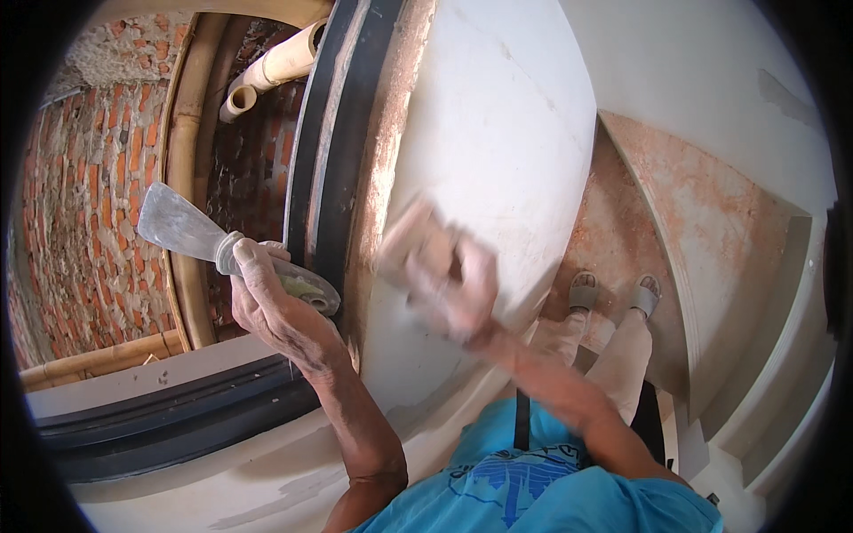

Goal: The person applies and smooths plaster on a curved wall and the underside of a spiral staircase using a trowel and a float. The person works around a window frame and along the stair edges, repeatedly smoothing the surface to create a uniform finish.

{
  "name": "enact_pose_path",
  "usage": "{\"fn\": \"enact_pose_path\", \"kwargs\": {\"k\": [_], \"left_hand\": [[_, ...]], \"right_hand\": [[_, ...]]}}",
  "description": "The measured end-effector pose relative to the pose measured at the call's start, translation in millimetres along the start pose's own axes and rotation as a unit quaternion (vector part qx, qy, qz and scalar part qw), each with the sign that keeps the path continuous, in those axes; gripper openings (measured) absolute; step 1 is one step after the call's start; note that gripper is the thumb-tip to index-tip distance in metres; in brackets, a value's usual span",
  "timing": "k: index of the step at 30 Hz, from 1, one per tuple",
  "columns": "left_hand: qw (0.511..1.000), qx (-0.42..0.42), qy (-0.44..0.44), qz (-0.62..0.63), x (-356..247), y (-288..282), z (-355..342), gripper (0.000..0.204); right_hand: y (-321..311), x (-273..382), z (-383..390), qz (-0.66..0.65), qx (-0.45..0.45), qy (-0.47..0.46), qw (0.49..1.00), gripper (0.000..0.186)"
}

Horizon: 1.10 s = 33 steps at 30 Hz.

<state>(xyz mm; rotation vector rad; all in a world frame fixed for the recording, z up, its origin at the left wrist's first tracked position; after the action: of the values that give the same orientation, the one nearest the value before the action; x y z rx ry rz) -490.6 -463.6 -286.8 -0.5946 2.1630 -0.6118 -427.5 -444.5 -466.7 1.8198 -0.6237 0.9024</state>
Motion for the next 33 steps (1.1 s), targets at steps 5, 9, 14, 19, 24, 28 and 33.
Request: {"fn": "enact_pose_path", "kwargs": {"k": [5, 9, 14, 19, 24, 28, 33], "left_hand": [[1.000, 0.000, -0.008, 0.011, -0.8, -2.5, 0.7, 0.049], [0.999, 0.004, -0.014, 0.034, -2.9, 3.0, 1.5, 0.050], [1.000, 0.007, -0.004, 0.015, -1.8, 0.3, 2.7, 0.050], [1.000, -0.003, -0.001, 0.005, -1.2, -1.5, 3.2, 0.048], [0.999, -0.002, 0.027, -0.016, 3.8, -2.0, 1.6, 0.049], [0.999, 0.008, 0.030, 0.011, -13.9, 10.3, -1.8, 0.051], [1.000, -0.013, 0.013, 0.003, 10.3, -5.9, -1.4, 0.049]], "right_hand": [[-17.1, 0.2, -37.5, 0.313, 0.025, -0.354, 0.881, 0.048], [-30.3, -13.8, -81.2, 0.295, -0.101, -0.231, 0.922, 0.060], [1.4, 5.4, 15.2, 0.183, -0.033, -0.239, 0.953, 0.053], [-35.2, -50.2, 6.4, 0.308, -0.130, -0.134, 0.933, 0.060], [-94.6, -127.8, 31.8, 0.360, -0.155, 0.170, 0.904, 0.057], [-210.9, -218.5, 54.1, 0.178, -0.244, 0.257, 0.918, 0.054], [-316.8, -155.2, 64.0, -0.084, -0.170, 0.393, 0.900, 0.033]]}}
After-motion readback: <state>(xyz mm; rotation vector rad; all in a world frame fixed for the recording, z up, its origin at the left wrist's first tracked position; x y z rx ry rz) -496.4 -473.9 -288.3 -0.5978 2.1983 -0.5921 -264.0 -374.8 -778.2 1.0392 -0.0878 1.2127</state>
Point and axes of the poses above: each hand's wrist, its own z-axis away from the middle knuckle, its own y-axis out of the palm, x = y × z, the point moved 2 cm from there along -z, towards the middle knuckle, and after that the axes turned 7 degrees about -y, right-handed, at the moved point
